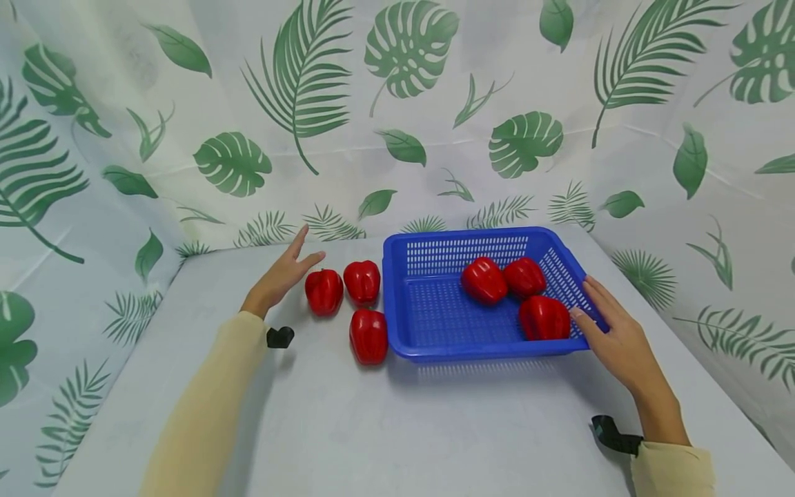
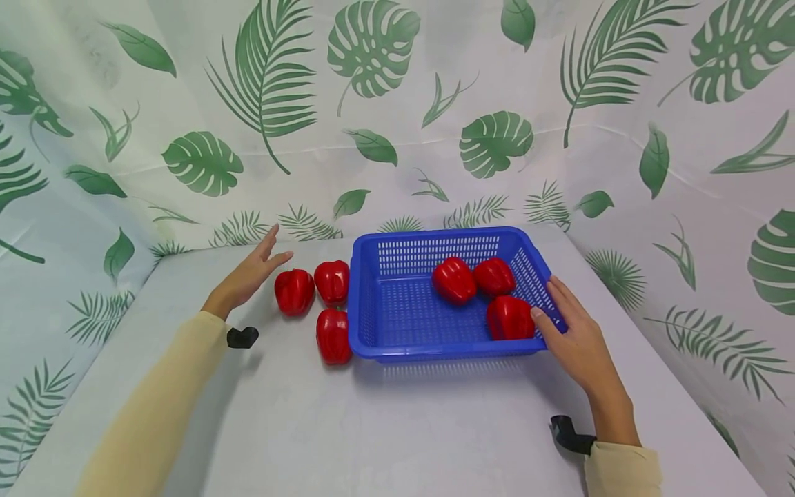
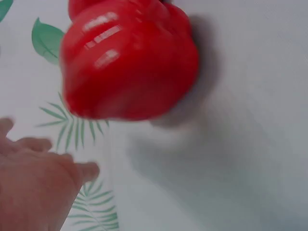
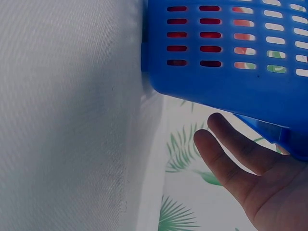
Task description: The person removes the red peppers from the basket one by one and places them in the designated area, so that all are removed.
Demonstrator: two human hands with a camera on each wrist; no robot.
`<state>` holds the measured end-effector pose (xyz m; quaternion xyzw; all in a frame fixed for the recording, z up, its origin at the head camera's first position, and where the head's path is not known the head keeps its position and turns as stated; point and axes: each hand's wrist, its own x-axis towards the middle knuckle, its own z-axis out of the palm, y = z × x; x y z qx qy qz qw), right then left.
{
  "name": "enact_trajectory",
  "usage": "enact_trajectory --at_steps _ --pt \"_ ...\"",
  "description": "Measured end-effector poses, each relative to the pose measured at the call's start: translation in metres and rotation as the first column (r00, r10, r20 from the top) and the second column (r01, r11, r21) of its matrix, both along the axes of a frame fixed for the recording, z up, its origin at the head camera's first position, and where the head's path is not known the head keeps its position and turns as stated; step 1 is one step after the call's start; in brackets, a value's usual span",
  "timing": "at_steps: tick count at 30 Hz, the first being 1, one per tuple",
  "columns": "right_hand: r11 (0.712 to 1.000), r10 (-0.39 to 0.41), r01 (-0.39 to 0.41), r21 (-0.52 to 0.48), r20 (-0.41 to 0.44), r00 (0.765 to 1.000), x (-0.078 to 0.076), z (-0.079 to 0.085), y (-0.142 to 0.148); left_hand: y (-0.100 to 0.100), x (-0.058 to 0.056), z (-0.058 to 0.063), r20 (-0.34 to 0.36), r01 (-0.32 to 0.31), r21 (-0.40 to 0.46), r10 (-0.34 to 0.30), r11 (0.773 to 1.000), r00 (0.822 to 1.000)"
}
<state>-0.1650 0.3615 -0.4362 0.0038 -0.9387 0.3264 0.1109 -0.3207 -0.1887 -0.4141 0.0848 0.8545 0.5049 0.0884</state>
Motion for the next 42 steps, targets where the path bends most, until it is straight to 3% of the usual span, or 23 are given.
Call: enact_trajectory --at_steps 4,8,13,19,30,42 --pt "1.0 0.003 -0.003 0.007 -0.002 1.0 0.0 0.0 0.001 0.008 -0.006 0.007 -0.021 -0.045 0.06 0.046 0.997 0.999" --pt "1.0 0.004 -0.004 0.01 -0.003 1.0 0.0 -0.001 0.001 0.021 -0.01 0.013 -0.084 -0.076 0.123 0.086 0.99 0.993" --pt "1.0 0.002 -0.002 0.008 -0.003 1.0 0.001 0.0 0.001 0.042 -0.012 0.023 -0.166 -0.056 0.223 0.094 0.973 0.982" --pt "1.0 0.002 -0.002 0.0 0.003 1.0 0.001 -0.001 0.001 0.074 -0.013 0.037 -0.211 -0.047 0.309 0.117 0.95 0.97" --pt "1.0 0.007 -0.007 -0.004 -0.006 1.0 0.001 -0.001 0.002 0.132 -0.014 0.056 -0.222 -0.035 0.43 0.143 0.902 0.965" --pt "1.0 0.011 -0.011 -0.012 -0.02 1.0 0.002 -0.001 0.002 0.181 -0.01 0.056 -0.249 -0.047 0.486 0.19 0.873 0.95"
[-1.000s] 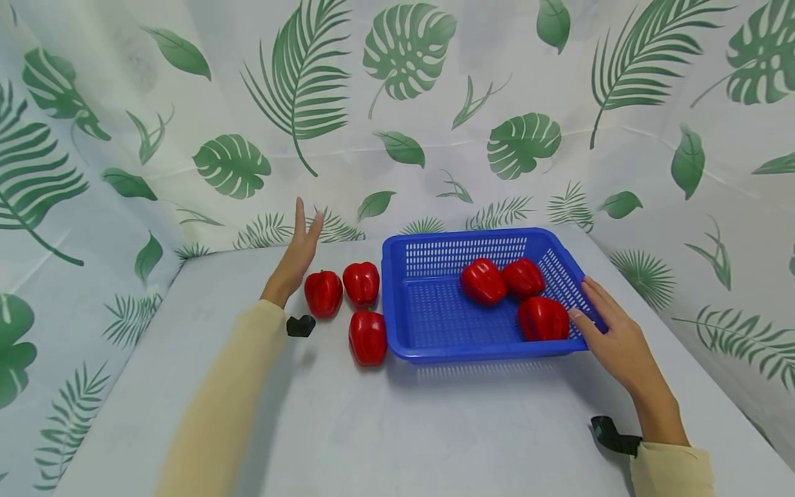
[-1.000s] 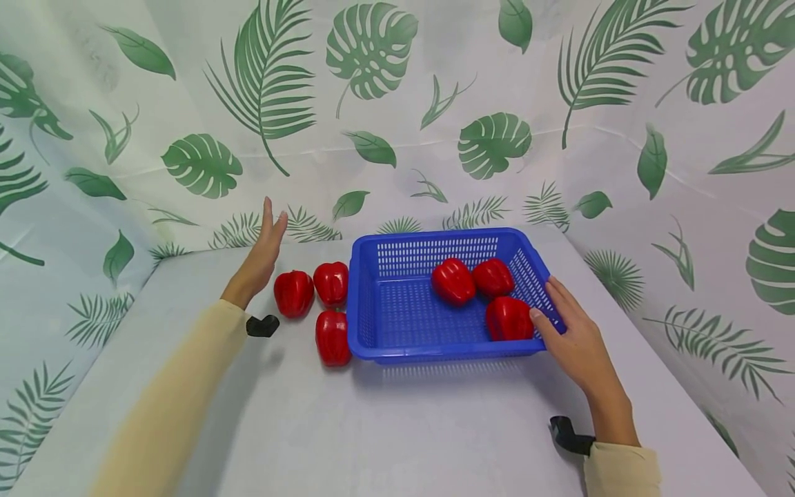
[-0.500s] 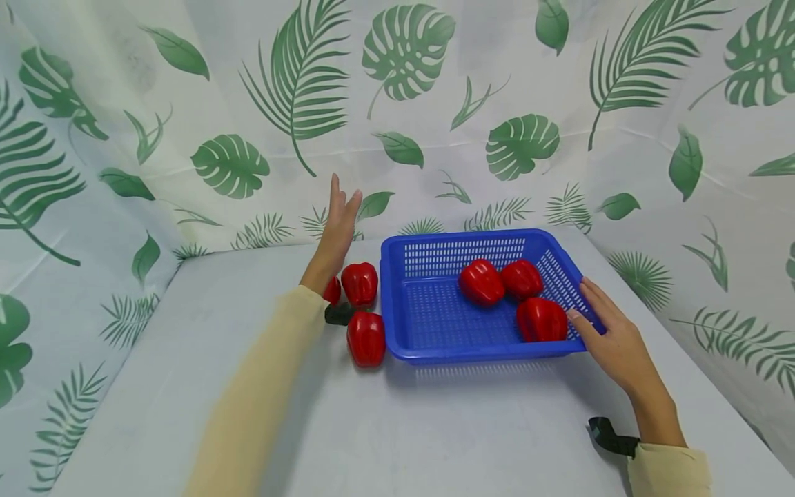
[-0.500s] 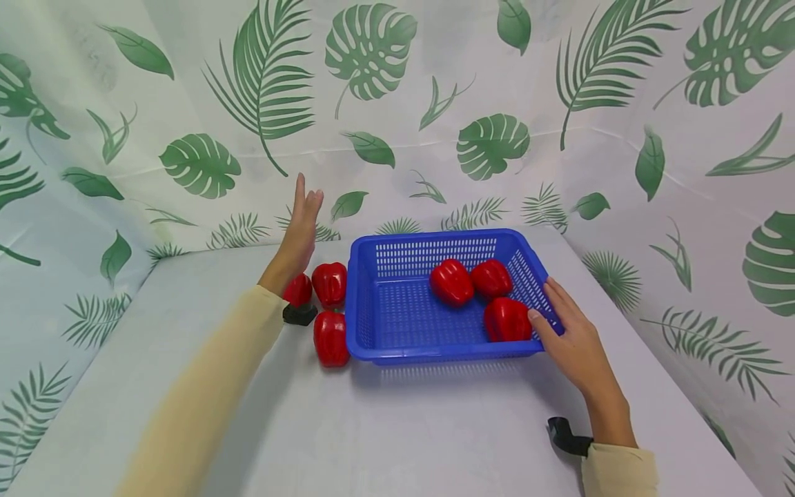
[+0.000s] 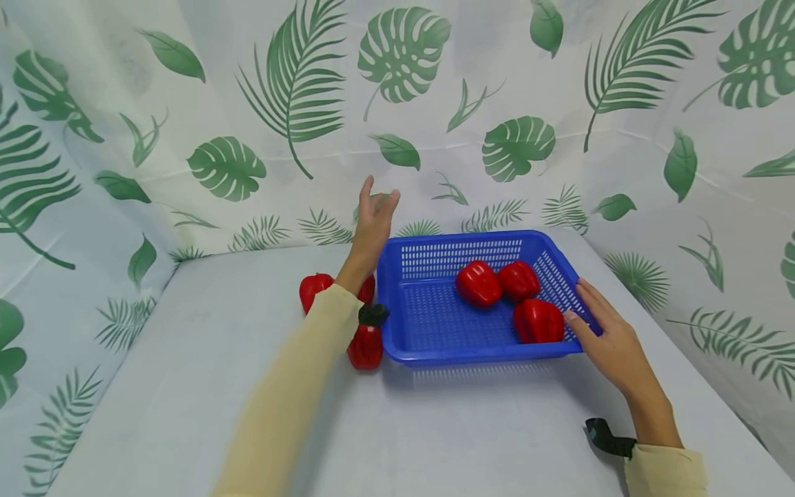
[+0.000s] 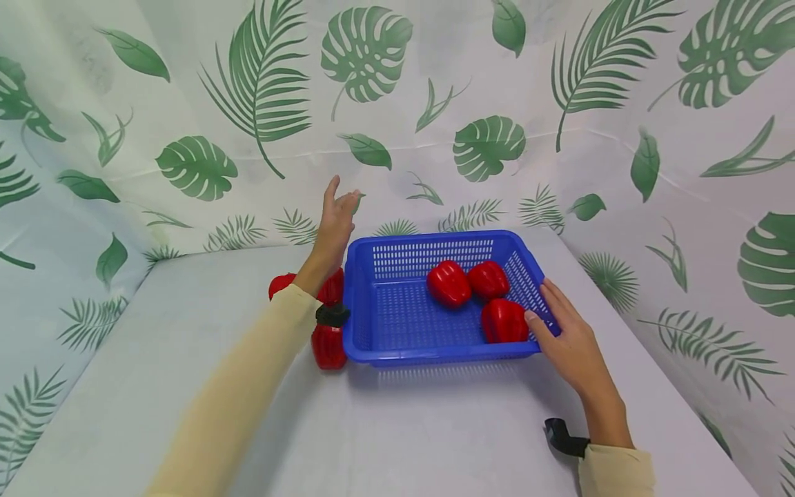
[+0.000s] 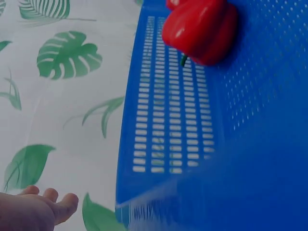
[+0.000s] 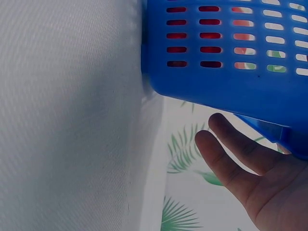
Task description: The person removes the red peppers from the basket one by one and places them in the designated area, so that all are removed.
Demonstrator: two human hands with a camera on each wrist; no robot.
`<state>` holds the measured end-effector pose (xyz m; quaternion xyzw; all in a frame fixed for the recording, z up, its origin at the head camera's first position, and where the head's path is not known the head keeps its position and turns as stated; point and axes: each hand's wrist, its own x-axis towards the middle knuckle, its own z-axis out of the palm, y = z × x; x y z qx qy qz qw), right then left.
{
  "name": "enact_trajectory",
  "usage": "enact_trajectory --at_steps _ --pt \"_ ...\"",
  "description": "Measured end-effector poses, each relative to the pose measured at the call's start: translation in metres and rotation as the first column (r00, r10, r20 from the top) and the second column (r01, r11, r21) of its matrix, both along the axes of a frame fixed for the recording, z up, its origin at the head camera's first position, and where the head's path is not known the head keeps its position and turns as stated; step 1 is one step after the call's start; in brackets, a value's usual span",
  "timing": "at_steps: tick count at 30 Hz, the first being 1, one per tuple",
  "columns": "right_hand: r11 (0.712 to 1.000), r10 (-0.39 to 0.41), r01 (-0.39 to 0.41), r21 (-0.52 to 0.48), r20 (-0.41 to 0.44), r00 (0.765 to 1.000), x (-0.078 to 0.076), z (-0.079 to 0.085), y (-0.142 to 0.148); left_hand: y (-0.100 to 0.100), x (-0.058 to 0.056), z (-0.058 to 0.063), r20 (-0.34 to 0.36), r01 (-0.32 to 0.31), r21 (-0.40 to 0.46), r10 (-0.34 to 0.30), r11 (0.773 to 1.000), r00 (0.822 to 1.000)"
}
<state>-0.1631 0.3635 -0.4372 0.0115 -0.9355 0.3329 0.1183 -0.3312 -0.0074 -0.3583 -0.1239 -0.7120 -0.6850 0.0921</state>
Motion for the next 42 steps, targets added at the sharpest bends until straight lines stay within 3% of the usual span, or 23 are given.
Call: enact_trajectory --at_steps 10,14,17,20,27,31,35,39,42 --pt "1.0 -0.003 0.003 0.003 0.002 1.0 -0.001 0.0 0.0 0.034 0.003 -0.006 0.037 0.048 -0.001 -0.048 0.999 0.998" --pt "1.0 0.0 0.0 0.003 -0.004 1.0 0.0 0.001 0.0 0.044 0.005 -0.012 0.067 0.101 -0.055 -0.097 0.993 0.993" --pt "1.0 0.003 -0.003 -0.001 -0.004 1.0 0.0 0.002 0.0 0.053 0.007 -0.016 0.122 0.132 -0.149 -0.114 0.98 0.986" --pt "1.0 0.005 -0.005 -0.003 -0.007 1.0 0.0 0.002 0.0 0.062 0.008 -0.019 0.197 0.178 -0.256 -0.129 0.95 0.972" --pt "1.0 0.006 -0.006 -0.009 -0.016 1.0 0.001 0.001 0.0 0.077 0.009 -0.026 0.356 0.322 -0.475 -0.156 0.819 0.921" --pt "1.0 0.006 -0.006 -0.01 -0.025 1.0 0.001 0.001 -0.001 0.081 0.01 -0.031 0.464 0.429 -0.465 -0.2 0.775 0.863" --pt "1.0 0.008 -0.008 -0.012 -0.029 1.0 0.001 0.001 -0.001 0.086 0.011 -0.036 0.528 0.498 -0.432 -0.237 0.752 0.816" --pt "1.0 0.005 -0.006 -0.015 -0.028 1.0 0.001 0.001 0.0 0.094 0.012 -0.04 0.528 0.517 -0.434 -0.256 0.738 0.81" --pt "1.0 0.006 -0.006 -0.021 -0.022 1.0 0.0 0.001 -0.001 0.1 0.012 -0.044 0.504 0.51 -0.47 -0.255 0.721 0.825"
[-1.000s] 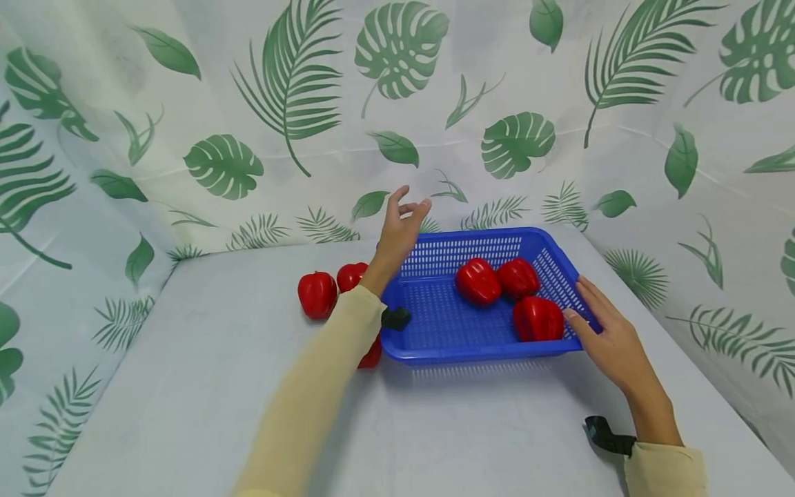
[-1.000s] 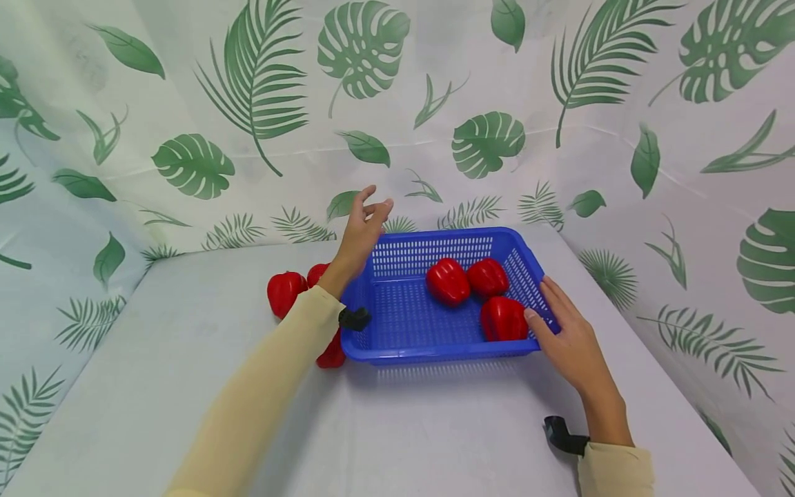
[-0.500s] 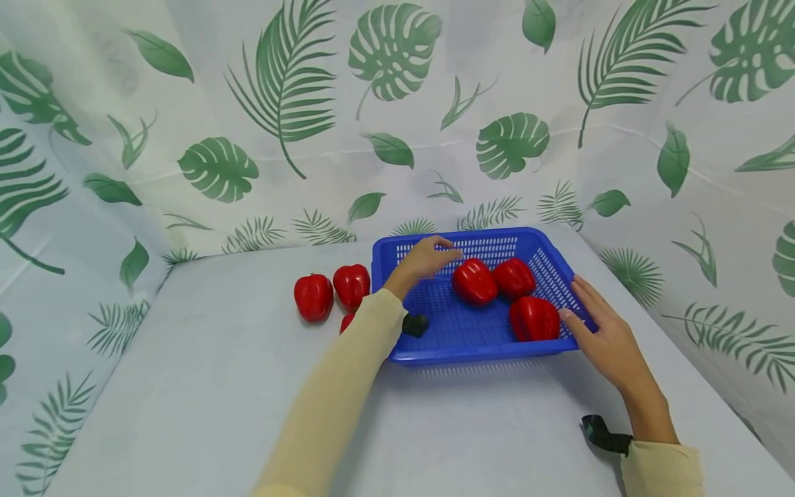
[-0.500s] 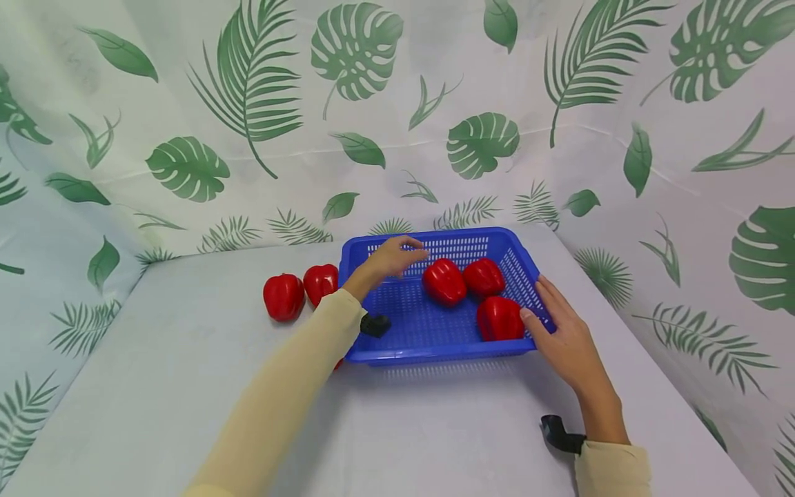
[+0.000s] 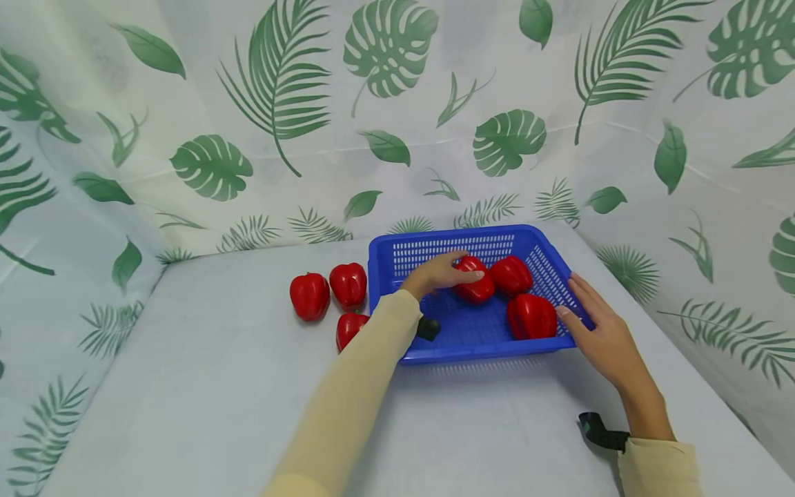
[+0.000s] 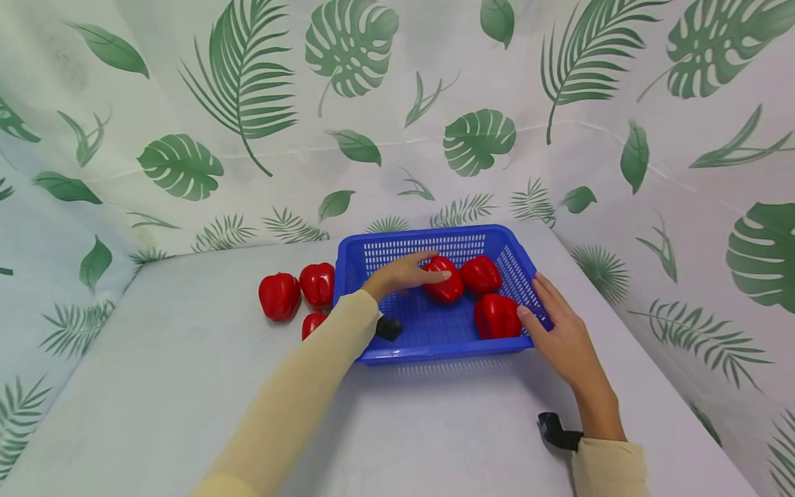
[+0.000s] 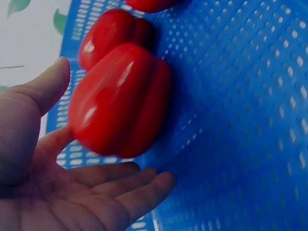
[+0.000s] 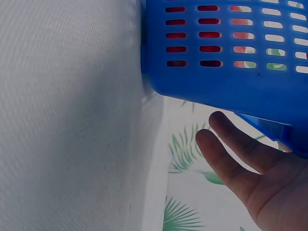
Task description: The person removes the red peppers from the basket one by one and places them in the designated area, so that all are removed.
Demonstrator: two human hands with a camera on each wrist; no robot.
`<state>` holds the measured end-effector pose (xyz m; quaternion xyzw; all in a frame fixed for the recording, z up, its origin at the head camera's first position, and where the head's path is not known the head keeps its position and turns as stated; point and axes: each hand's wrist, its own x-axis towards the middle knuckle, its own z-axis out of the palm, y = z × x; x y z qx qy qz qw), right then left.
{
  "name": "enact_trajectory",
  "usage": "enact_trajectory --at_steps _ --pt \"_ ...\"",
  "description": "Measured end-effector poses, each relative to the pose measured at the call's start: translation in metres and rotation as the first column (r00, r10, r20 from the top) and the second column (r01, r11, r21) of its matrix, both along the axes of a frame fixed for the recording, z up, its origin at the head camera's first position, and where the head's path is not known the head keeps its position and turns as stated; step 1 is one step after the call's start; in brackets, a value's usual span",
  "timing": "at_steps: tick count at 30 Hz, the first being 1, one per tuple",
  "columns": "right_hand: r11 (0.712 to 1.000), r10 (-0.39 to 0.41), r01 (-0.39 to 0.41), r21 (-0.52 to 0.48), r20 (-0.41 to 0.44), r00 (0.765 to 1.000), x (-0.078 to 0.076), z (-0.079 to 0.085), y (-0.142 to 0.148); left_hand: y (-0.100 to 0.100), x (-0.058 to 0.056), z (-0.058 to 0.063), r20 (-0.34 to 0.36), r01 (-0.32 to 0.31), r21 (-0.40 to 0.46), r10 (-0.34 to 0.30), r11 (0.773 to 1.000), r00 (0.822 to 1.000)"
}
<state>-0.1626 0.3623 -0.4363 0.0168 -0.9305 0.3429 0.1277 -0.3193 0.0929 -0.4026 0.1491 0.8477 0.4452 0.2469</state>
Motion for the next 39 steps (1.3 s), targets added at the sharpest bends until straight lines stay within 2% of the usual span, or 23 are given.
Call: enact_trajectory --at_steps 2,5,8,17,23,30,33,36,39 --pt "1.0 0.0 0.0 -0.003 0.004 1.0 0.0 0.0 -0.001 0.004 0.001 -0.003 -0.031 -0.006 -0.029 0.005 1.0 0.999" --pt "1.0 -0.002 0.002 -0.003 0.008 1.0 0.0 0.001 -0.002 0.009 0.001 -0.007 -0.082 -0.048 -0.065 0.043 0.997 0.996" --pt "1.0 -0.008 0.008 0.002 0.009 1.0 0.001 0.001 -0.001 0.012 0.001 -0.008 -0.112 -0.077 -0.07 0.069 0.995 0.991" --pt "1.0 -0.008 0.008 0.005 0.008 1.0 0.002 0.001 0.001 0.007 -0.002 -0.003 -0.19 -0.11 -0.057 0.097 0.992 0.977" --pt "1.0 -0.005 0.005 0.003 0.006 1.0 0.002 0.0 0.002 0.007 -0.001 0.005 -0.175 -0.123 0.026 0.126 0.992 0.977" --pt "1.0 -0.005 0.005 0.006 0.011 1.0 0.001 0.001 0.003 0.0 -0.001 0.021 -0.207 -0.1 0.137 0.127 0.985 0.97" --pt "1.0 -0.008 0.008 0.007 0.012 1.0 0.001 0.001 0.003 -0.003 -0.001 0.029 -0.193 -0.112 0.219 0.156 0.969 0.969" --pt "1.0 -0.007 0.007 0.007 0.012 1.0 0.0 0.001 0.003 -0.007 -0.002 0.035 -0.153 -0.131 0.311 0.186 0.941 0.971" --pt "1.0 -0.005 0.005 0.008 0.013 1.0 0.0 0.0 0.003 -0.013 -0.002 0.041 -0.128 -0.143 0.365 0.202 0.92 0.971"
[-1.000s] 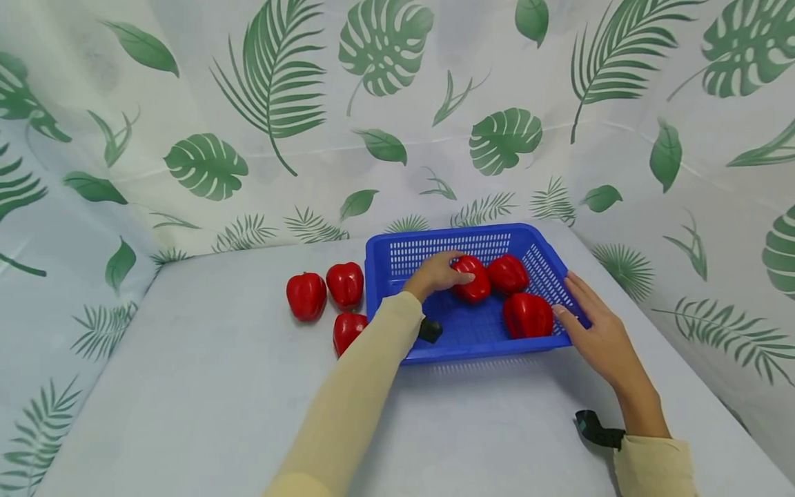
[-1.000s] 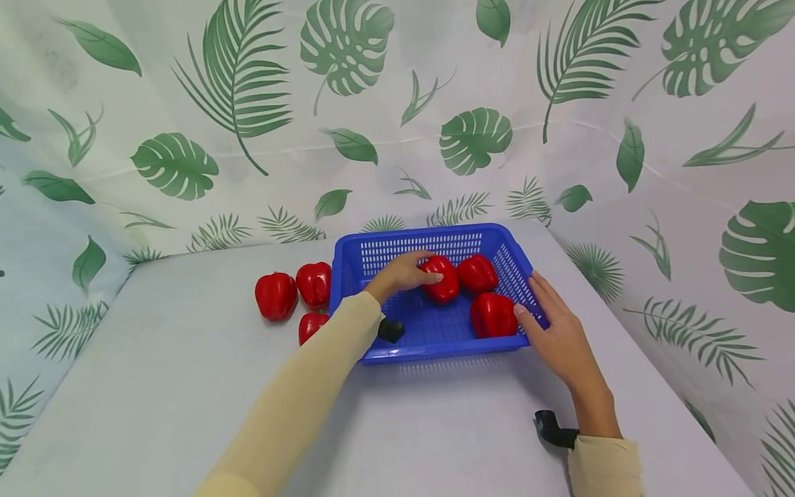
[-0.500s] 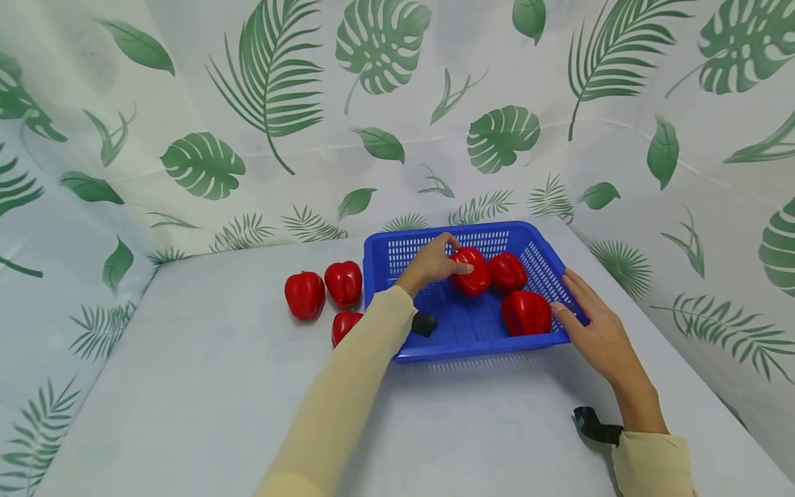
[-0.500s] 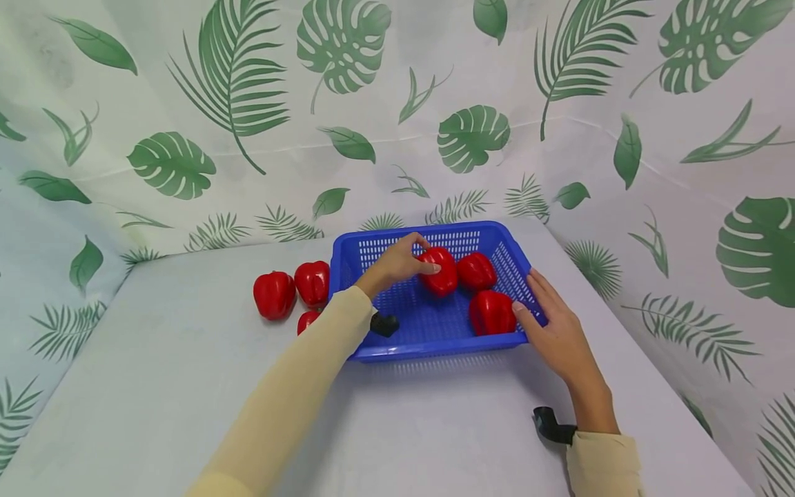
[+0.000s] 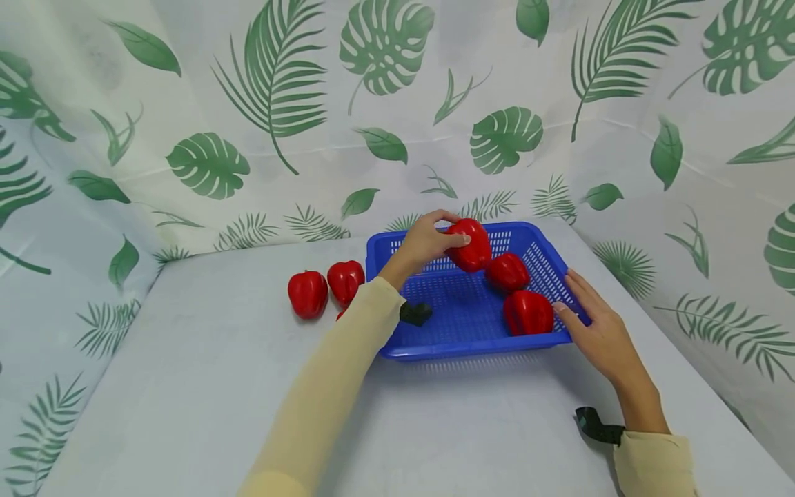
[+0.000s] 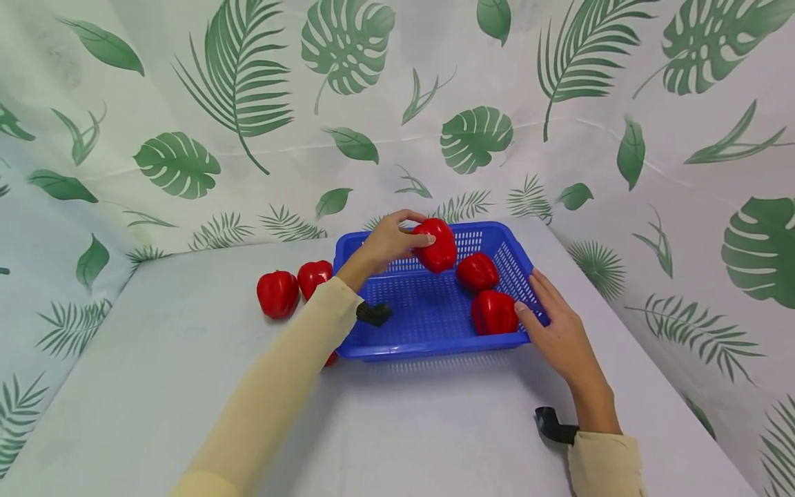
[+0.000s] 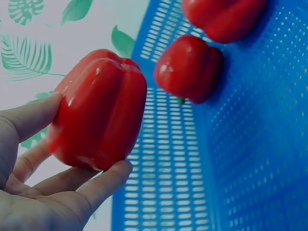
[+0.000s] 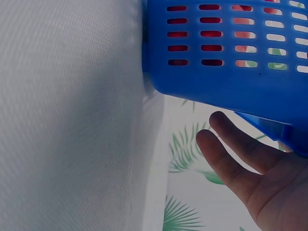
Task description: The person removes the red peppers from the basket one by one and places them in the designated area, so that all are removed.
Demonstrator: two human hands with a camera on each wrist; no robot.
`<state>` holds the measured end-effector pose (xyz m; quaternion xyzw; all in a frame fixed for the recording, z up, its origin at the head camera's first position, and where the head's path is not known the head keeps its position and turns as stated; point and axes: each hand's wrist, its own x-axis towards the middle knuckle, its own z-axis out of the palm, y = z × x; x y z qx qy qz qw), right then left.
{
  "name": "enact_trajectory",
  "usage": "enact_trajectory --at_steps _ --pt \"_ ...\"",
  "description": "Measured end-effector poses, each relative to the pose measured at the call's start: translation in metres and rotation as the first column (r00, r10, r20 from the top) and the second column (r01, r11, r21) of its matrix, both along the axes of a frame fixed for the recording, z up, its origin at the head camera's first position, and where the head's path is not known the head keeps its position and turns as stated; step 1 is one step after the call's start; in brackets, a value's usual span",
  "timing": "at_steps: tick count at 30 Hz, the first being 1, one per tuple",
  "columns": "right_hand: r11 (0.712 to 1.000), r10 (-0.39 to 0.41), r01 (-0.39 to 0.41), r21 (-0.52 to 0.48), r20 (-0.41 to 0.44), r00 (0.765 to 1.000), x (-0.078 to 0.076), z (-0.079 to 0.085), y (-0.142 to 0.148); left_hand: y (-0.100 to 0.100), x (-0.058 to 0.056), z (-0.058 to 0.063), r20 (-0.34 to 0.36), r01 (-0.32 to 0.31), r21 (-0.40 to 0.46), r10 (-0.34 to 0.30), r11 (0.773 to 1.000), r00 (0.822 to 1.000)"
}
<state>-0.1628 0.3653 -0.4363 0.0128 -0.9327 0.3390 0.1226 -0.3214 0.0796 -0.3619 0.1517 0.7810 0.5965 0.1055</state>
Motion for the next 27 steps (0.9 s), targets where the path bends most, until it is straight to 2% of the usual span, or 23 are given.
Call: enact_trajectory --at_steps 4,13,18,27 --pt "1.0 0.0 0.0 0.002 0.002 1.0 0.0 0.0 -0.001 -0.012 -0.001 0.006 -0.003 0.0 0.028 0.0 1.0 1.0" --pt "1.0 0.003 -0.003 -0.001 0.006 1.0 -0.001 0.0 -0.001 -0.039 0.003 0.012 -0.023 0.021 -0.041 -0.022 0.999 0.999" --pt "1.0 0.007 -0.007 -0.004 -0.002 1.0 -0.001 -0.002 -0.001 -0.055 0.01 0.015 -0.045 -0.011 -0.065 0.008 0.998 0.999" --pt "1.0 0.002 -0.002 0.001 0.012 1.0 -0.002 -0.003 -0.001 -0.087 0.017 0.017 -0.046 -0.046 -0.037 0.044 0.998 0.998"
